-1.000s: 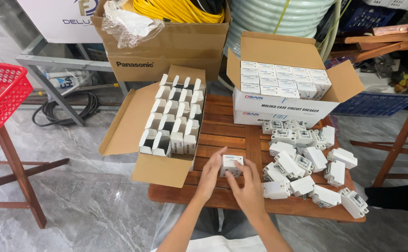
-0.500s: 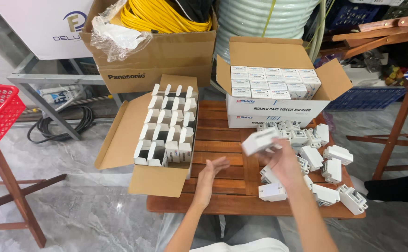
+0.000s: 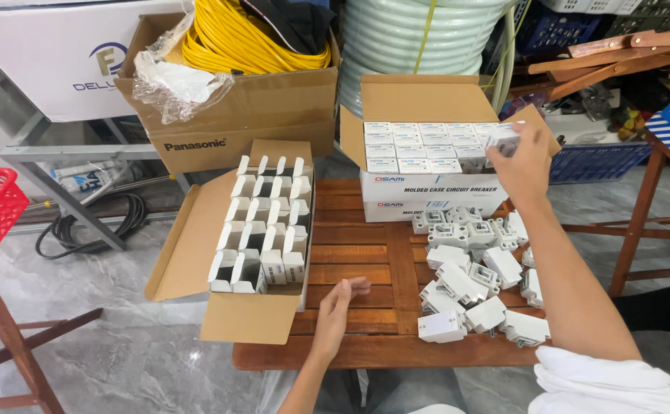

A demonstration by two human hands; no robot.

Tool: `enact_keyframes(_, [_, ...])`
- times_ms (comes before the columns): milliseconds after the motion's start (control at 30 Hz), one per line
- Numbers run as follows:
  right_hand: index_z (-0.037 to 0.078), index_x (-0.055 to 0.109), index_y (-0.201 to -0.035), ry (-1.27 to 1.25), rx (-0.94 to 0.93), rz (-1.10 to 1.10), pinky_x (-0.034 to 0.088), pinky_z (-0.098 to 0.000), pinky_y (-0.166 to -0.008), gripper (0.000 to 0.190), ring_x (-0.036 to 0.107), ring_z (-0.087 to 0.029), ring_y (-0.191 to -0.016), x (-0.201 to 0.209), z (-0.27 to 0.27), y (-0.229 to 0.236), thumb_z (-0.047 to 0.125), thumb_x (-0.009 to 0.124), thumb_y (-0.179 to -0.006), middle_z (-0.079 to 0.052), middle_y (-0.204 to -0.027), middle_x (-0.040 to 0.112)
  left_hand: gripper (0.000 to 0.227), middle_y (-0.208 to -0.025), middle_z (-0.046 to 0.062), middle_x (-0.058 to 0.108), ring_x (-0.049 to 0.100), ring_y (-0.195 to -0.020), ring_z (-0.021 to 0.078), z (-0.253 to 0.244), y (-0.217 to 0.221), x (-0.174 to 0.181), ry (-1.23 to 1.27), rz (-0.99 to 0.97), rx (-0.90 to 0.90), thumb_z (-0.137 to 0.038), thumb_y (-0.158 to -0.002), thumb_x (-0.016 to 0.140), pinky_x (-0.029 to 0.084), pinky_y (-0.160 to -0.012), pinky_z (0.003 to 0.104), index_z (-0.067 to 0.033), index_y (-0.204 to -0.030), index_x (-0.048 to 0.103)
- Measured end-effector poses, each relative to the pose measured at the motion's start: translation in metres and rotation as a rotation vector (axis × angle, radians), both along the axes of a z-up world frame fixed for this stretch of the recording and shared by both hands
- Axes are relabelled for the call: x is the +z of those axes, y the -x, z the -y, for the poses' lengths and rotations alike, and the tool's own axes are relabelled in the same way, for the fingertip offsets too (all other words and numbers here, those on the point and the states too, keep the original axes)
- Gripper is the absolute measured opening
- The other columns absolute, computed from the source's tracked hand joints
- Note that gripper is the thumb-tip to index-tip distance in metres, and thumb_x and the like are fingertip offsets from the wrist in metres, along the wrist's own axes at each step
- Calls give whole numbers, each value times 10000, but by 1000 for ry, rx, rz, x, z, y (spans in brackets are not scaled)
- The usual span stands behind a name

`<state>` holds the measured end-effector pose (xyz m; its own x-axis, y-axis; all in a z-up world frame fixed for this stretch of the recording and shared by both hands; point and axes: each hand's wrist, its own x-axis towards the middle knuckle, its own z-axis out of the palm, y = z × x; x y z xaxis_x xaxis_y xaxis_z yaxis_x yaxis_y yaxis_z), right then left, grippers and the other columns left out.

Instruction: The person sits on the floor and packs white molded case circuit breakers into small cardboard boxes. They pick up each breaker, rotate it to inspect the sides, and place it into a box. The person repeats this process for several breakers, organizing them into the packaging.

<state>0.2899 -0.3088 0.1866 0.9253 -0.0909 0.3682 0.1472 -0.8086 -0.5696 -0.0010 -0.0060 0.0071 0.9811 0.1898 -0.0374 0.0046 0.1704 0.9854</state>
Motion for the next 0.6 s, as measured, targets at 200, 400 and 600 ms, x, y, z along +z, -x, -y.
enact_keyframes(200, [-53,636,-1370,61,118,240,491,-551,-995,506,558,-426,-1285,-71,38,-39,333,827,-1105,-250,-1345,610,580,-1278,65,886,826,-1213,198,1,-1,2,-12,6,-14,-511,-1127,473,595,-1148,355,-97,-1286,847])
enact_keyframes(400, [-105,841,-1256,316,217,412,491,-591,-1085,438,524,-459,-1225,-98,56,-50,305,691,-1230,-211,-1171,630,549,-1234,77,895,830,-1156,186,3,-1,-1,-12,-14,8,-486,-1125,508,598,-1106,337,-83,-1279,848])
enact_keyframes(600, [42,789,-1212,107,251,326,423,-531,-1114,230,495,-389,-1320,-38,9,43,177,617,-1141,-141,-1273,703,441,-1230,52,888,821,-1147,160,3,-1,-6,-35,-26,-14,-423,-1117,590,580,-1117,310,-112,-1311,836])
